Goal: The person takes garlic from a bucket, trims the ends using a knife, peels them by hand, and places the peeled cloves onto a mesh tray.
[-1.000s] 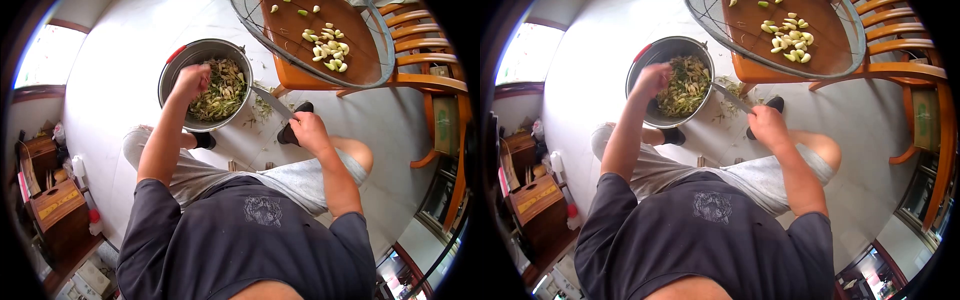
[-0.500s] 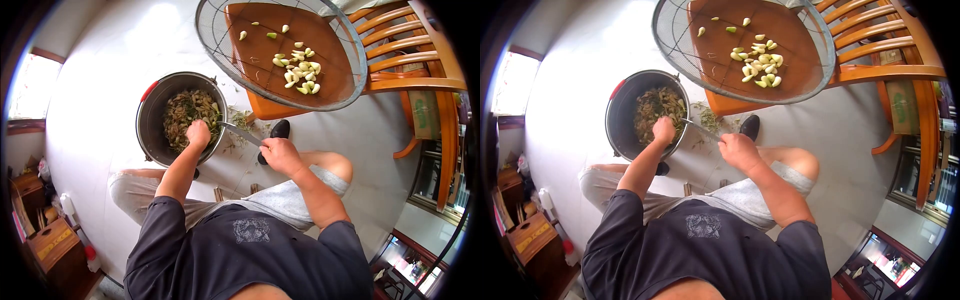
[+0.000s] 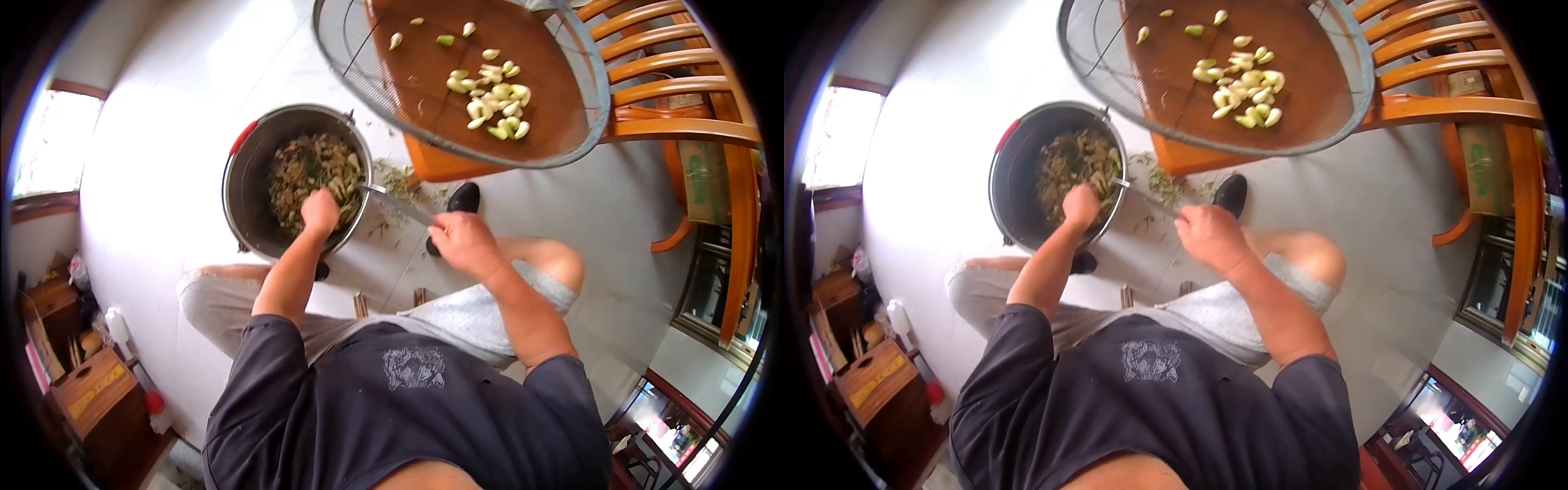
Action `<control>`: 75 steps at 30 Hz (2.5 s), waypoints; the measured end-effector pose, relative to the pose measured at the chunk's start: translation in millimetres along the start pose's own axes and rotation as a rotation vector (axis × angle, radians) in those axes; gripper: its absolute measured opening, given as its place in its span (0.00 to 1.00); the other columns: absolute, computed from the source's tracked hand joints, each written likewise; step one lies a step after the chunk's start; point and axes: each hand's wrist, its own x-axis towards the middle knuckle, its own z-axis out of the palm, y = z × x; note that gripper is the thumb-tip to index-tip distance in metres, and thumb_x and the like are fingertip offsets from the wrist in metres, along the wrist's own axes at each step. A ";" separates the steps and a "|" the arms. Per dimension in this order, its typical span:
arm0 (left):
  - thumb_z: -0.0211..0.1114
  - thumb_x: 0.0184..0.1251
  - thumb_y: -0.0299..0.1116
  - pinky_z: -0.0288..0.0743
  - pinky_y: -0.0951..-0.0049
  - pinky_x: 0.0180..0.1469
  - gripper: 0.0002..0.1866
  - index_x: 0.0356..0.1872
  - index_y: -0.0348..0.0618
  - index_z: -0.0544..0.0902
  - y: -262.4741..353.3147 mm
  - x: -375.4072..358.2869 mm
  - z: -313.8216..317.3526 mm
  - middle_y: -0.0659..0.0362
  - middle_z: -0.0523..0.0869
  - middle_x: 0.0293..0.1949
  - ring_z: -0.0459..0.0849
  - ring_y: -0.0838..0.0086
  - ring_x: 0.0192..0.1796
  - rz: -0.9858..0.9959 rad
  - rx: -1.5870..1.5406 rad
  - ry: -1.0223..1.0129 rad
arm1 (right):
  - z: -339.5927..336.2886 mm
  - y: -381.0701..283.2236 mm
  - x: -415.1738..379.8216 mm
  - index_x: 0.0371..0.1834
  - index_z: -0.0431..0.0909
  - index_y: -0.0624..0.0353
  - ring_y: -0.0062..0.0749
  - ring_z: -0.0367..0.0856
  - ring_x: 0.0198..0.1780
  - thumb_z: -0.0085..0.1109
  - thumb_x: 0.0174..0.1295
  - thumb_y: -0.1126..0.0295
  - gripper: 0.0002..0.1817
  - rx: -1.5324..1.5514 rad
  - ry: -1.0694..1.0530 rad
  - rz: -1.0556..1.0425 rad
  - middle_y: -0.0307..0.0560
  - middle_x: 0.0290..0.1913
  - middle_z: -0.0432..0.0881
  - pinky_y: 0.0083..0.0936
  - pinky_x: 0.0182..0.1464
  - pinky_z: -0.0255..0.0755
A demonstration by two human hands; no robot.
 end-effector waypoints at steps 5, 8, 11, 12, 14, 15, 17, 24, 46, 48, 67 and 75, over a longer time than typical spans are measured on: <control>0.63 0.52 0.33 0.75 0.60 0.39 0.09 0.28 0.37 0.81 -17.9 -11.0 -25.6 0.46 0.83 0.29 0.82 0.54 0.35 -0.052 -0.402 0.045 | -5.3 -7.7 0.1 0.28 0.76 0.63 0.58 0.78 0.36 0.53 0.58 0.65 0.11 0.039 0.013 -0.003 0.61 0.29 0.79 0.45 0.40 0.72; 0.66 0.49 0.34 0.74 0.64 0.32 0.09 0.26 0.37 0.81 -35.1 -11.3 -27.6 0.51 0.82 0.23 0.81 0.62 0.26 -0.050 -0.550 0.031 | -6.6 -13.6 0.9 0.29 0.77 0.63 0.57 0.78 0.36 0.53 0.58 0.66 0.11 0.043 -0.027 0.026 0.61 0.30 0.79 0.44 0.40 0.72; 0.68 0.49 0.31 0.70 0.73 0.23 0.09 0.24 0.36 0.78 -40.6 -12.5 -29.9 0.59 0.80 0.20 0.75 0.77 0.19 -0.219 -0.913 -0.082 | -4.5 -12.0 0.5 0.30 0.78 0.63 0.57 0.78 0.36 0.53 0.58 0.66 0.11 0.031 -0.024 0.005 0.61 0.30 0.79 0.43 0.40 0.72; 0.67 0.54 0.31 0.69 0.76 0.21 0.09 0.25 0.38 0.77 -39.2 -14.9 -38.1 0.59 0.80 0.21 0.75 0.78 0.19 -0.277 -1.084 -0.126 | -3.2 -11.4 0.1 0.30 0.78 0.63 0.56 0.78 0.36 0.53 0.58 0.66 0.11 0.030 -0.015 -0.011 0.61 0.30 0.80 0.43 0.40 0.72; 0.64 0.62 0.32 0.70 0.77 0.23 0.08 0.29 0.41 0.76 -43.0 -16.5 -49.9 0.58 0.81 0.25 0.76 0.78 0.22 -0.293 -1.250 -0.210 | -3.8 -13.2 -0.7 0.31 0.78 0.63 0.56 0.78 0.35 0.53 0.58 0.66 0.10 0.035 -0.016 0.015 0.61 0.30 0.80 0.43 0.40 0.71; 0.62 0.63 0.32 0.70 0.77 0.24 0.07 0.29 0.42 0.75 -43.3 -18.8 -56.9 0.57 0.81 0.27 0.77 0.76 0.24 -0.310 -1.376 -0.229 | -5.7 -16.2 -1.4 0.31 0.78 0.63 0.56 0.78 0.35 0.53 0.58 0.66 0.11 0.032 -0.017 0.023 0.61 0.30 0.80 0.43 0.40 0.71; 0.58 0.67 0.31 0.71 0.77 0.26 0.06 0.31 0.43 0.73 -42.2 -25.9 -69.5 0.55 0.82 0.31 0.80 0.74 0.27 -0.337 -1.629 -0.262 | -6.9 -20.4 -1.3 0.30 0.78 0.63 0.56 0.78 0.35 0.53 0.58 0.66 0.11 0.034 -0.014 0.024 0.61 0.30 0.79 0.43 0.39 0.71; 0.55 0.69 0.28 0.76 0.72 0.31 0.03 0.34 0.44 0.72 -39.3 -47.6 -103.3 0.52 0.84 0.35 0.84 0.67 0.35 -0.197 -1.845 -0.326 | -2.7 -31.4 3.3 0.29 0.78 0.63 0.56 0.77 0.33 0.53 0.58 0.65 0.11 0.049 0.004 -0.030 0.60 0.27 0.79 0.42 0.37 0.71; 0.49 0.60 0.22 0.71 0.80 0.28 0.19 0.54 0.34 0.73 -28.6 -65.1 -119.6 0.56 0.79 0.36 0.78 0.77 0.31 -0.014 -2.089 -0.614 | 7.2 -60.1 8.8 0.35 0.81 0.61 0.49 0.80 0.29 0.57 0.58 0.67 0.10 0.200 0.127 -0.074 0.56 0.26 0.80 0.35 0.33 0.72; 0.50 0.61 0.24 0.72 0.82 0.28 0.17 0.52 0.34 0.75 -17.9 -72.1 -126.7 0.57 0.79 0.35 0.78 0.79 0.30 -0.121 -2.085 -0.618 | 11.2 -55.6 9.1 0.36 0.81 0.61 0.48 0.79 0.29 0.58 0.57 0.68 0.09 0.204 0.172 -0.136 0.55 0.27 0.80 0.35 0.33 0.72; 0.61 0.62 0.27 0.58 0.83 0.17 0.07 0.27 0.34 0.80 52.5 -101.1 -139.9 0.64 0.76 0.18 0.68 0.85 0.16 0.038 -1.481 -0.394 | 11.8 -38.9 5.2 0.40 0.80 0.59 0.42 0.76 0.27 0.61 0.54 0.75 0.10 -0.107 0.331 -0.575 0.47 0.25 0.77 0.32 0.29 0.71; 0.60 0.63 0.26 0.59 0.84 0.17 0.06 0.29 0.35 0.81 79.9 -110.5 -136.6 0.62 0.79 0.22 0.70 0.86 0.18 0.037 -1.567 -0.541 | 2.2 -21.4 -22.6 0.38 0.80 0.58 0.44 0.78 0.30 0.60 0.55 0.74 0.08 -0.173 0.390 -0.536 0.48 0.28 0.78 0.33 0.32 0.72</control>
